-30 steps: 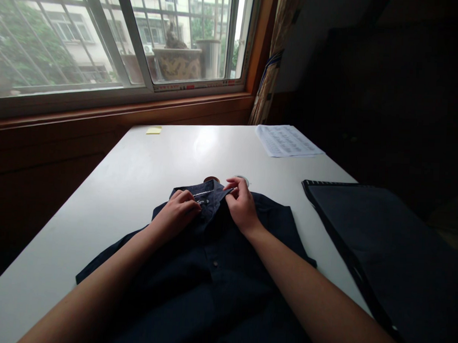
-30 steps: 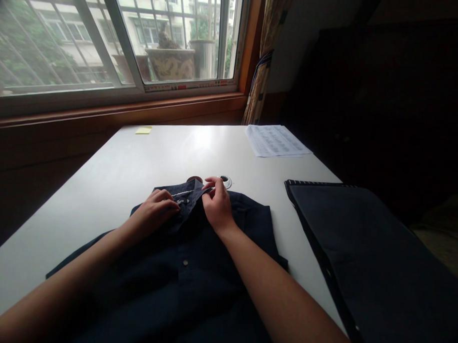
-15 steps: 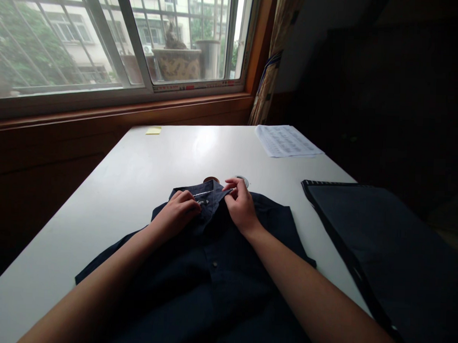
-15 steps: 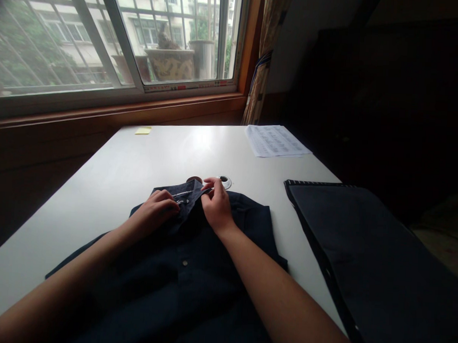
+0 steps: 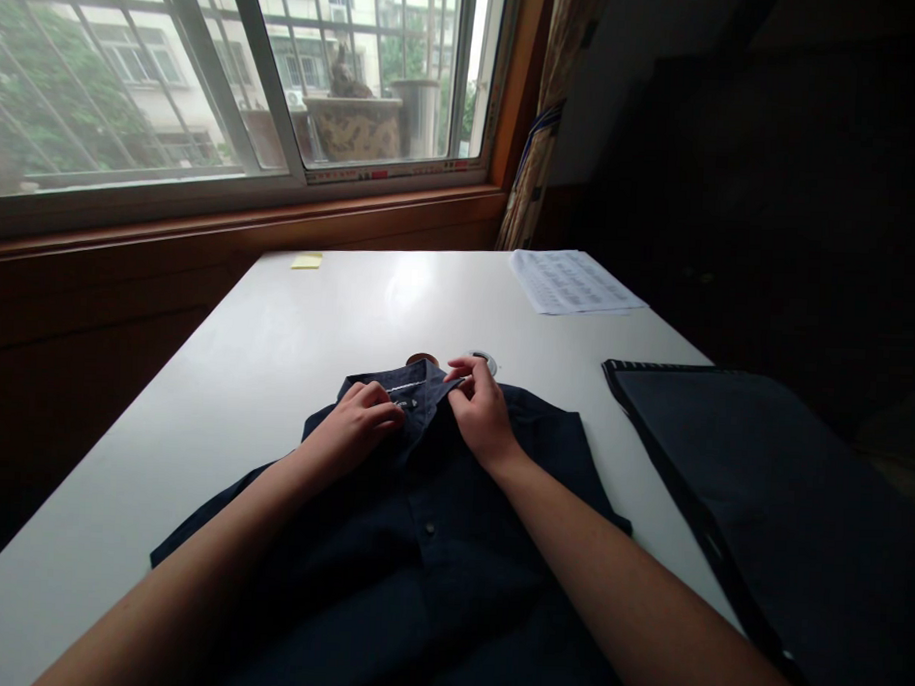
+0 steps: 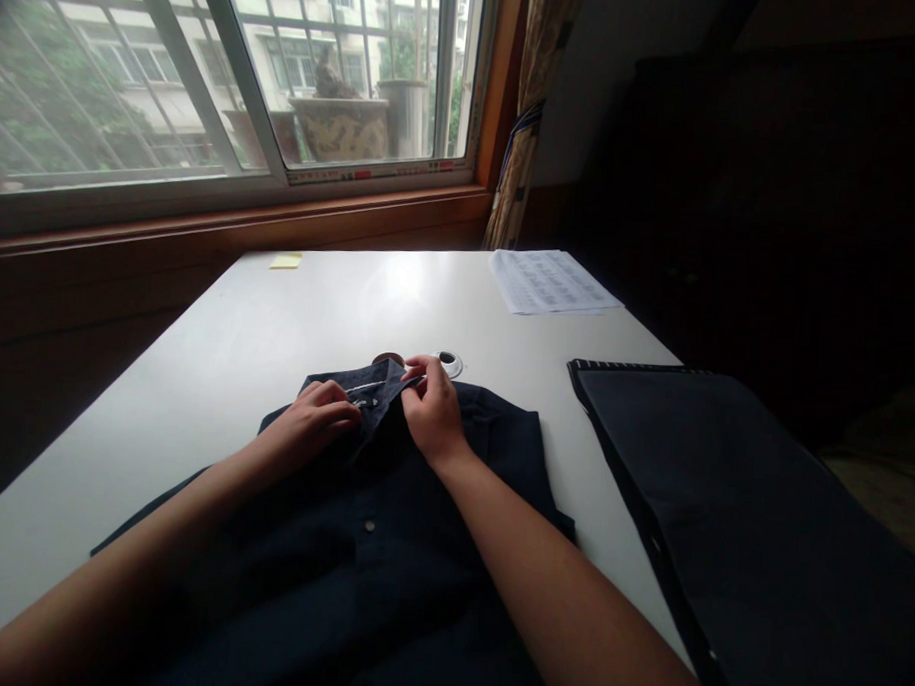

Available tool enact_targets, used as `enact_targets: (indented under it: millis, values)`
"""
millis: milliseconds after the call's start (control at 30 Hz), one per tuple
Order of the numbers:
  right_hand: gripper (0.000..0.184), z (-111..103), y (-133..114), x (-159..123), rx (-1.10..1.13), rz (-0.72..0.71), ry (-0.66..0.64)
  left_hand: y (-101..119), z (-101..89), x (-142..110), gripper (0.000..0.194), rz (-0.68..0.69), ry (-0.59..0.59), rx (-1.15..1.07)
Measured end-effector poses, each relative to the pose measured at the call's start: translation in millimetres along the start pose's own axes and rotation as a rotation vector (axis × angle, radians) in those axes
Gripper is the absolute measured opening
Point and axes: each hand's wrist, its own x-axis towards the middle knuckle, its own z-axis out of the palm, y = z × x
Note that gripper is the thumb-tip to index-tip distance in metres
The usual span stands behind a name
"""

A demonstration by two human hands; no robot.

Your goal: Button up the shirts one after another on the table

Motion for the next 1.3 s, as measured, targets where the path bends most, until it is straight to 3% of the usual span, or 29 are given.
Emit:
enact_targets:
  millis: [300, 600, 833, 1033, 1167, 1300]
  values:
    - [0.030, 0.4, 0.1, -1.5, -0.001, -0.005, 0.003, -6.0, 2.7, -0.8, 0.014, 0.023, 0.041, -0.037]
    - [0.027, 0.3, -0.3, -1.7, 0.022, 0.018, -0.003, 3.1, -3.3, -1.3, 0.018, 0.029, 0.038, -0.112]
    - [0.024, -1.4, 0.2, -1.6, 0.012, -0.019, 0.018, 19.7, -26.9, -0.8, 0.017, 0.079, -0.109, -0.264]
    - [0.011, -2.5, -8.9, -1.8, -0.037, -0.090, -0.159, 19.1, -28.6, 0.1, 0.019, 0.125, -0.170, -0.310]
    - [0.018, -3.6, -17.4, -2.3, -0.051, -0.189, -0.302, 13.4, -20.8, 0.1, 0.021, 0.144, -0.147, -0.301]
    - [0.020, -3.3, -18.2, -2.5, -0.005, -0.226, -0.336, 11.3, -17.6, -0.5, 0.020, 0.141, -0.137, -0.276]
